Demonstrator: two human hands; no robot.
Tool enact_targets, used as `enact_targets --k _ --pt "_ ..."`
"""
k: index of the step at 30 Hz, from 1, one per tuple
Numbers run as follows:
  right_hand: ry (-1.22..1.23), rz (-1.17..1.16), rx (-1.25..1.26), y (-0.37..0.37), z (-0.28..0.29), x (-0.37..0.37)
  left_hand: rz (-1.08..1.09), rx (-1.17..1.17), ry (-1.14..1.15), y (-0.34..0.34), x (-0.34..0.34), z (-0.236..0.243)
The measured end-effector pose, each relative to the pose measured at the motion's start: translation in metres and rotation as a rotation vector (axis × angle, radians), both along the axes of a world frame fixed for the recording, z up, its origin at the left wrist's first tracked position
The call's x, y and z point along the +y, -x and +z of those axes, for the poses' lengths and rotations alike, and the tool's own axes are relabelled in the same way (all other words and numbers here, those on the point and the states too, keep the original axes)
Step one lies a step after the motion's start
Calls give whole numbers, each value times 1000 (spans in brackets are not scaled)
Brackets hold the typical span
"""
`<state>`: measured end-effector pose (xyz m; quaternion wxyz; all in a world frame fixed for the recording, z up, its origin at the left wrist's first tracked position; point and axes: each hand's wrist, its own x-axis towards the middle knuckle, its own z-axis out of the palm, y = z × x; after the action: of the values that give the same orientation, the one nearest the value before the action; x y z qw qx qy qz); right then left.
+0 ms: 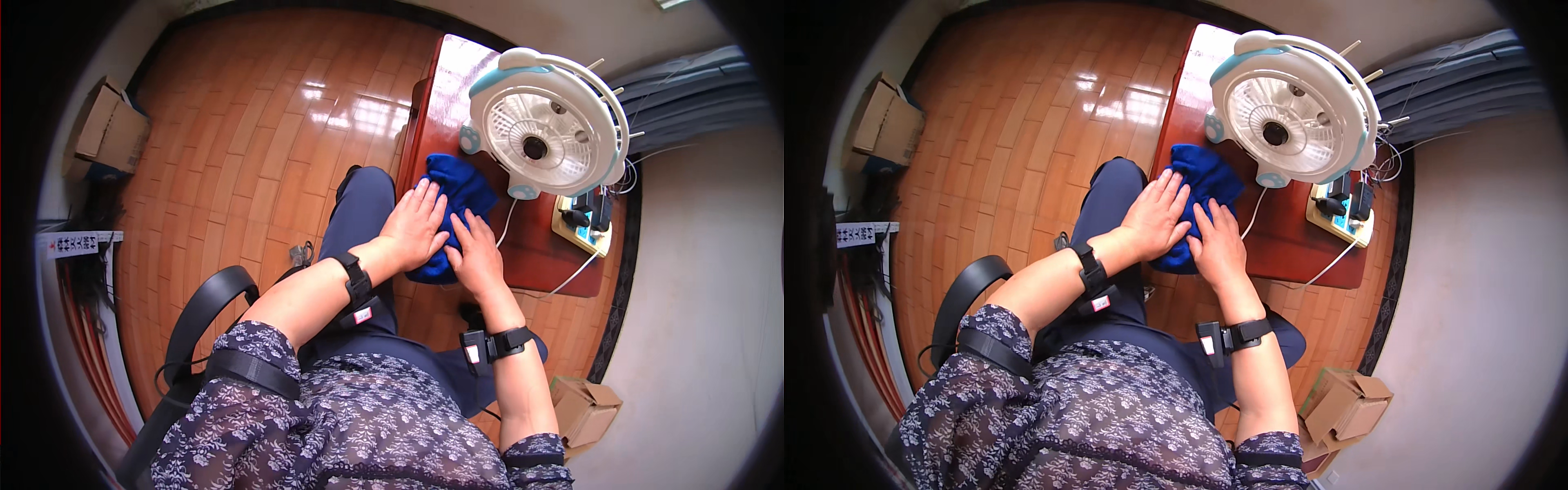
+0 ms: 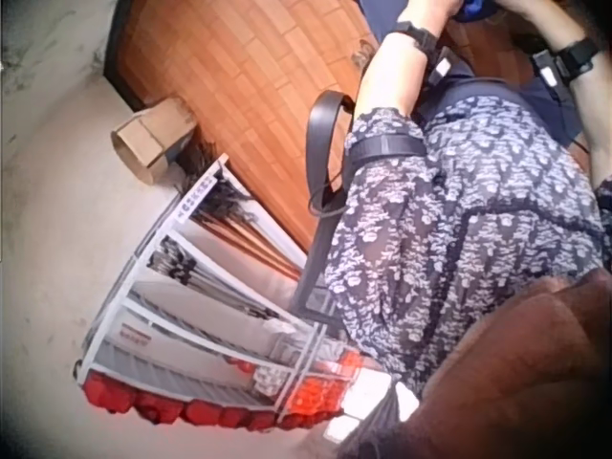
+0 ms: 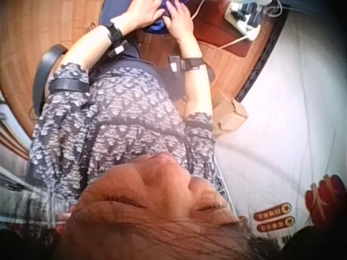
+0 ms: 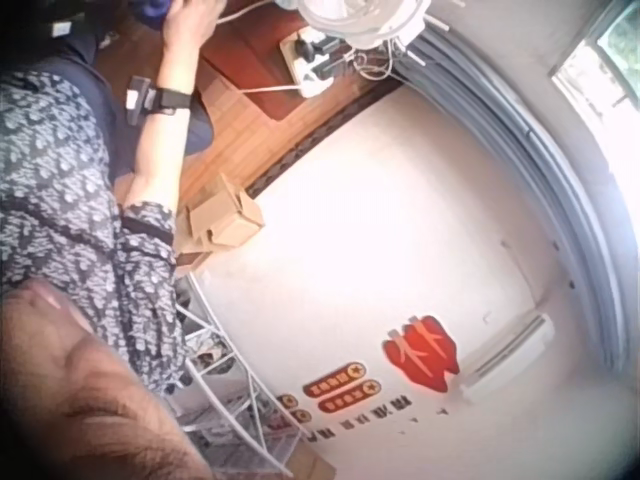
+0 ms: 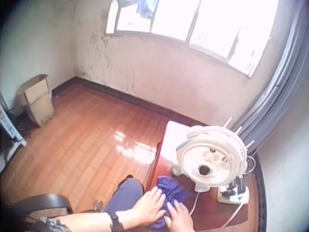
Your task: Wiping a wooden table and a small portable fan with a blue cloth.
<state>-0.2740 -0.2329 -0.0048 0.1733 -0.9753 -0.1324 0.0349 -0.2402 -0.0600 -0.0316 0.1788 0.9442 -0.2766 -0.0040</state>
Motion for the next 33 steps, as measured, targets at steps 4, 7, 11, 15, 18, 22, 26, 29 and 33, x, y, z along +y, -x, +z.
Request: enact_targets --k 4,7,11,15,18,22,26,29,33 --pt "-36 41 -34 19 1 -2 -27 21 -52 29 6 12" --pt "-48 49 -74 30 6 0 -87 58 -253 48 7 22" --pt "-129 50 -85 41 11 -1 -153 -27 -328 56 8 28" --pt "-161 34 -49 46 12 -4 -199 -98 -346 54 1 25" --pt "-183 13 -33 48 12 -6 -211 -84 -338 50 -5 20" --pt "-152 -63 -73 53 10 -12 -264 -103 -257 39 -16 18" --pt "-95 -144 -66 50 7 -26 -331 39 -203 18 -37 29" --pt "-71 -233 -5 44 6 -37 -374 54 -166 4 -54 32" --pt "-32 -297 33 39 5 -49 -458 167 -177 -16 -78 41"
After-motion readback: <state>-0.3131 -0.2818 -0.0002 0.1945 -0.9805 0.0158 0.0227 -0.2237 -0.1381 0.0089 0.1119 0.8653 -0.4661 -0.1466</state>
